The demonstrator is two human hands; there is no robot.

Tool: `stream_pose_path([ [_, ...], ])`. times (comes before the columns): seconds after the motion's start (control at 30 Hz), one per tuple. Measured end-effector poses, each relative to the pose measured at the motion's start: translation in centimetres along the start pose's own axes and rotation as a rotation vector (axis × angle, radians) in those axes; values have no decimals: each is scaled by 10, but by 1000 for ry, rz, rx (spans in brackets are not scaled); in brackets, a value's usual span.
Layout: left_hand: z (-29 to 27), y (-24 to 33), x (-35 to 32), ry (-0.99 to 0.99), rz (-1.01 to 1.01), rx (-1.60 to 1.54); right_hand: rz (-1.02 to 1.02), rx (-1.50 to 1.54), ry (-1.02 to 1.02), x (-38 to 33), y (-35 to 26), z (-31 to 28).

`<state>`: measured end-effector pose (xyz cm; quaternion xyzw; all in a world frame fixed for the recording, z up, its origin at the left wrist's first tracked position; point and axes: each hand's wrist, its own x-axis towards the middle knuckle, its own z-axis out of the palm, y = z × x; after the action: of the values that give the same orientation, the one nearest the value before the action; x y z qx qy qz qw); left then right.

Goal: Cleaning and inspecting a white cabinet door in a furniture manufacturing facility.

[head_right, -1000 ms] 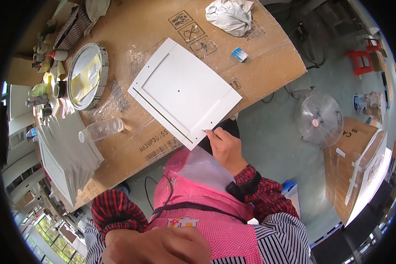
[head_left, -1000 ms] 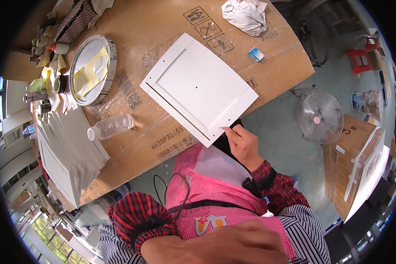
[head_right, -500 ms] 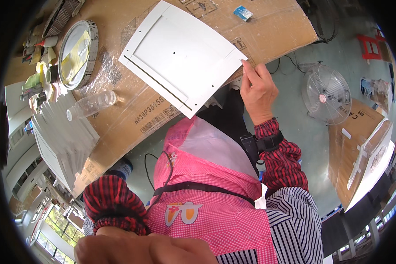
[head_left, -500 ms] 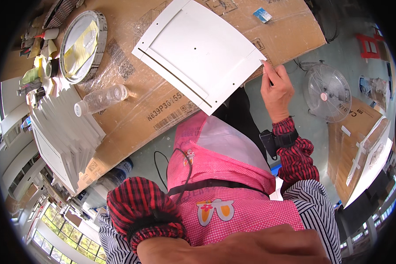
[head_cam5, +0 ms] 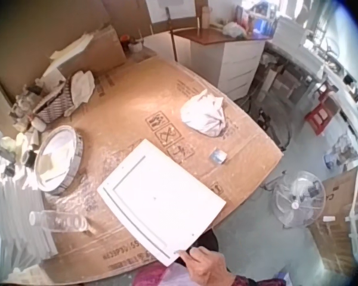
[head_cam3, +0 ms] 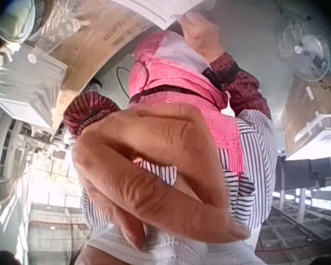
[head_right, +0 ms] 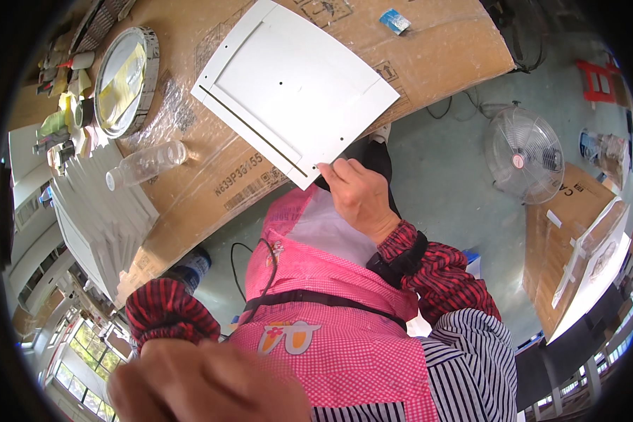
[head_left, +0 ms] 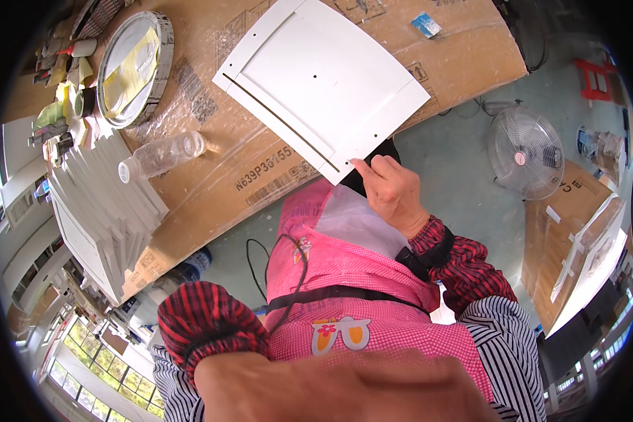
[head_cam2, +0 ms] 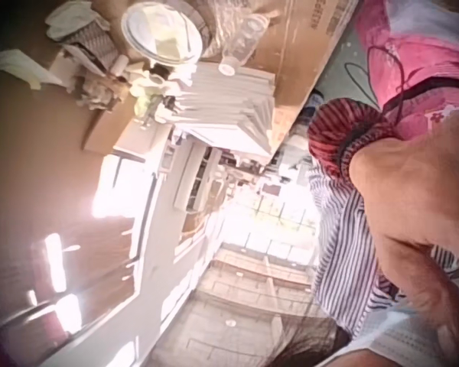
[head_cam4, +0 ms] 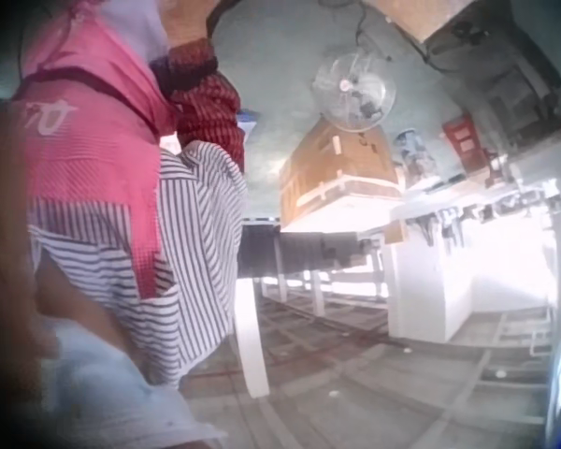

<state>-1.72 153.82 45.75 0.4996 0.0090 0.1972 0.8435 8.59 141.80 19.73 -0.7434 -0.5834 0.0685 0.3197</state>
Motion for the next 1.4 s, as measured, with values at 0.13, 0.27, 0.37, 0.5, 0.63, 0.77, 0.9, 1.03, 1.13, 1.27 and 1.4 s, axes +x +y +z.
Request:
stream_pose_path([
  [0.13,-115,-71,6,577,-207,888,173,-89,60,-4,15,-6],
  [0.27,-236,-139,-54,584,-28,1547,99,0,8,2,0,-2],
  [0.37,-241,-162,-81,333,-25,1771,151,-19,42,4,1,-5],
  [0.5,-248,-178,-93,300,-102,1830,126,-9,35,4,-1,-7],
  [0.63,-247,-176,-93,298,-167,1860,129,1,7,0,-3,-2],
  [0.77,-243,-172,-90,286,-222,1848,138,-8,12,5,0,-7],
  [0.9,-244,-170,-88,269,-132,1895,141,-1,30,3,-3,-5],
  [1.03,-245,-170,-87,267,-74,1882,173,-13,41,2,-2,-5],
  [1.13,-242,-169,-82,247,-63,1887,137,4,35,2,-6,-3],
  [1.27,-245,-170,-85,252,-69,1881,170,-14,23,3,-5,-6],
  [1.4,-246,-171,-86,250,-69,1877,167,-3,15,3,-8,-5],
])
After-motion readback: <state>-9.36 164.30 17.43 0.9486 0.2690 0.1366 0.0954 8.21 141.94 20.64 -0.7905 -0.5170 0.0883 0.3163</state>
